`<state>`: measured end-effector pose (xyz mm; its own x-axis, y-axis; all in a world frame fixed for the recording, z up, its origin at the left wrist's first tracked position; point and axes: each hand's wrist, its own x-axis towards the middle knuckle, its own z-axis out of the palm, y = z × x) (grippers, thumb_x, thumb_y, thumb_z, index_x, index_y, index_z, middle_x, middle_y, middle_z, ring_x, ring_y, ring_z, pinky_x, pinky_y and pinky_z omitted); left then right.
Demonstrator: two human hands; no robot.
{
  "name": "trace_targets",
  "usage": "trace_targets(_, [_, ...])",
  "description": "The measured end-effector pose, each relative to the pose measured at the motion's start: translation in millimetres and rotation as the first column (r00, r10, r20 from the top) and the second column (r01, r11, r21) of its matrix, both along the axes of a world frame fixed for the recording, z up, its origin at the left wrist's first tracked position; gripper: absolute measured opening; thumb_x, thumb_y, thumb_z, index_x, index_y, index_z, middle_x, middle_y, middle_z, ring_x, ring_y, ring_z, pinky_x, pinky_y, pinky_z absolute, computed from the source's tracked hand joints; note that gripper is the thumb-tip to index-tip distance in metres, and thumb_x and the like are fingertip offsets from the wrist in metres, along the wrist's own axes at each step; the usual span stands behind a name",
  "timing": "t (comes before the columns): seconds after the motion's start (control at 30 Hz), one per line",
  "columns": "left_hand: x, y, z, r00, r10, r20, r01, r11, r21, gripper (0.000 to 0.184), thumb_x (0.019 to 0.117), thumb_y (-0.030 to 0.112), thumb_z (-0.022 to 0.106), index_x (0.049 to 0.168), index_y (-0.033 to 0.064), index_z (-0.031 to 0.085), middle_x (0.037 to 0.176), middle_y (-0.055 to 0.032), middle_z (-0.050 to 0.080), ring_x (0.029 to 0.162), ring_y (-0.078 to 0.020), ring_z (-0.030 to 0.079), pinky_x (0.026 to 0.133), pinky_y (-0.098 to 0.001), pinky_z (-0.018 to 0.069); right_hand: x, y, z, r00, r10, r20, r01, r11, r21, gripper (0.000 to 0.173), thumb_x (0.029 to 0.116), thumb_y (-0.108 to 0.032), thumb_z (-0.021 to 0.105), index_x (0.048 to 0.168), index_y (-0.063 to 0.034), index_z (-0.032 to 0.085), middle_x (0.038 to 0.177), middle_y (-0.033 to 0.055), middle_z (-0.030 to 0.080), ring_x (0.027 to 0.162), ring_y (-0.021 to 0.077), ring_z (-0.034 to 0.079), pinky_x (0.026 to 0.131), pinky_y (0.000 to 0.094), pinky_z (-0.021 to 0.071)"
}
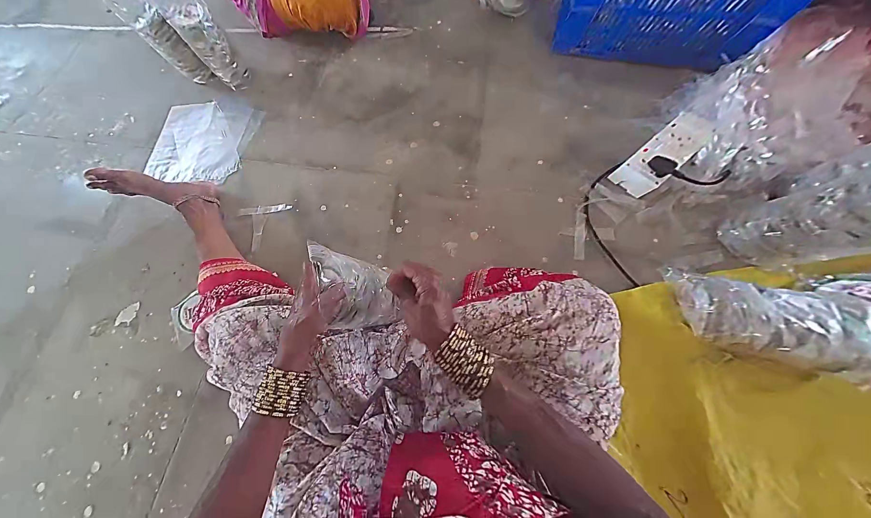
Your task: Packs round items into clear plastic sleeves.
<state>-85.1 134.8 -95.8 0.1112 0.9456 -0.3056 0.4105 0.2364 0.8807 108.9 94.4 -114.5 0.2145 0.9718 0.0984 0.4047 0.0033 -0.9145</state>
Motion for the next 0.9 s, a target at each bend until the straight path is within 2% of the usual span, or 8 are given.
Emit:
trace_targets(0.13, [-2, 0, -9, 0.993, 0.059, 0.098, -0.061, 0.998, 0.014, 0.058, 0.1040, 0.011, 0.049, 0.156, -0.0030, 0.026, 0.147, -0.0162, 0.048, 0.124, -0.0039, 0.055, 0.100, -0.0180, 0.0470, 12, 13, 5, 0.980, -0.190, -0.059, 0.198, 0.965, 0.174, 0.007, 0.0918, -0.004, 0.065, 0.087, -0.0008, 0.069, 0.080, 0.0075, 0.068, 0.072, 0.0143, 0.064, 0.068, 0.0329, 0.0541])
trace_targets(0.23, [-4, -4, -7, 0.992, 0.052, 0.112, -0.052, 0.999, -0.008, 0.070, 0.0979, 0.021, 0.055, 0.159, 0.0043, 0.025, 0.155, -0.0149, 0.043, 0.132, -0.0101, 0.050, 0.106, -0.0266, 0.0442, 1, 3, -10, 0.991, 0.091, -0.094, -0.104, 0.985, -0.141, 0.018, 0.0960, -0.004, 0.054, 0.096, 0.0046, 0.071, 0.089, 0.0151, 0.070, 0.086, 0.0243, 0.068, 0.083, 0.0437, 0.0536])
trace_targets(0.3, [-6, -3, -10, 0.994, 0.025, 0.104, -0.027, 0.999, 0.018, 0.072, 0.0972, 0.025, 0.056, 0.160, 0.0061, 0.026, 0.157, -0.0134, 0.041, 0.135, -0.0115, 0.048, 0.108, -0.0284, 0.0437, 3, 7, -8, 0.985, 0.146, -0.094, -0.161, 0.970, -0.183, 0.019, 0.0960, -0.006, 0.053, 0.096, 0.0035, 0.070, 0.086, 0.0138, 0.069, 0.084, 0.0233, 0.065, 0.080, 0.0427, 0.0512])
trace_targets(0.47, [-6, -10, -11, 0.998, 0.044, 0.043, -0.046, 0.998, 0.043, 0.068, 0.0982, 0.020, 0.056, 0.156, -0.0013, 0.028, 0.152, -0.0167, 0.045, 0.130, -0.0089, 0.050, 0.106, -0.0240, 0.0431, 19, 30, 6, 0.994, -0.069, -0.079, 0.075, 0.994, 0.077, 0.006, 0.0948, -0.003, 0.062, 0.090, -0.0004, 0.066, 0.080, 0.0098, 0.066, 0.072, 0.0187, 0.065, 0.067, 0.0378, 0.0547])
trace_targets(0.57, [-2, -14, -6, 0.996, 0.070, 0.048, -0.070, 0.998, -0.003, 0.065, 0.0995, 0.016, 0.055, 0.156, -0.0004, 0.029, 0.150, -0.0185, 0.046, 0.126, -0.0115, 0.053, 0.103, -0.0254, 0.0457, 10, 21, -8, 0.969, 0.242, -0.044, -0.245, 0.934, -0.260, 0.024, 0.1022, -0.011, 0.050, 0.107, 0.0047, 0.067, 0.106, 0.0213, 0.069, 0.105, 0.0326, 0.066, 0.097, 0.0504, 0.0494])
trace_targets(0.63, [-2, -9, -6, 0.997, 0.039, 0.060, -0.040, 0.999, 0.009, 0.070, 0.0970, 0.017, 0.057, 0.158, 0.0010, 0.026, 0.154, -0.0191, 0.042, 0.132, -0.0146, 0.050, 0.106, -0.0286, 0.0446, 12, 27, -4, 0.959, 0.276, -0.070, -0.284, 0.901, -0.327, 0.022, 0.1000, -0.009, 0.052, 0.107, 0.0041, 0.068, 0.105, 0.0205, 0.069, 0.106, 0.0317, 0.065, 0.098, 0.0501, 0.0475])
trace_targets(0.77, [-4, -9, -12, 0.997, 0.034, 0.070, -0.037, 0.998, 0.052, 0.075, 0.0921, 0.020, 0.060, 0.156, -0.0018, 0.026, 0.150, -0.0178, 0.045, 0.129, -0.0106, 0.051, 0.104, -0.0251, 0.0452, 15, 34, 1, 0.995, 0.054, -0.087, -0.066, 0.988, -0.136, 0.009, 0.0962, -0.002, 0.060, 0.092, 0.0024, 0.068, 0.082, 0.0144, 0.067, 0.081, 0.0263, 0.066, 0.078, 0.0457, 0.0526])
trace_targets(0.9, [-3, -10, -5, 1.000, -0.010, -0.029, 0.012, 0.998, 0.067, 0.071, 0.0962, 0.013, 0.057, 0.157, -0.0039, 0.024, 0.155, -0.0234, 0.039, 0.137, -0.0187, 0.046, 0.111, -0.0303, 0.0403, 12, 35, -8, 0.926, 0.377, -0.001, -0.354, 0.868, -0.347, 0.022, 0.0995, -0.007, 0.051, 0.112, 0.0043, 0.066, 0.111, 0.0218, 0.068, 0.111, 0.0346, 0.064, 0.100, 0.0521, 0.0462])
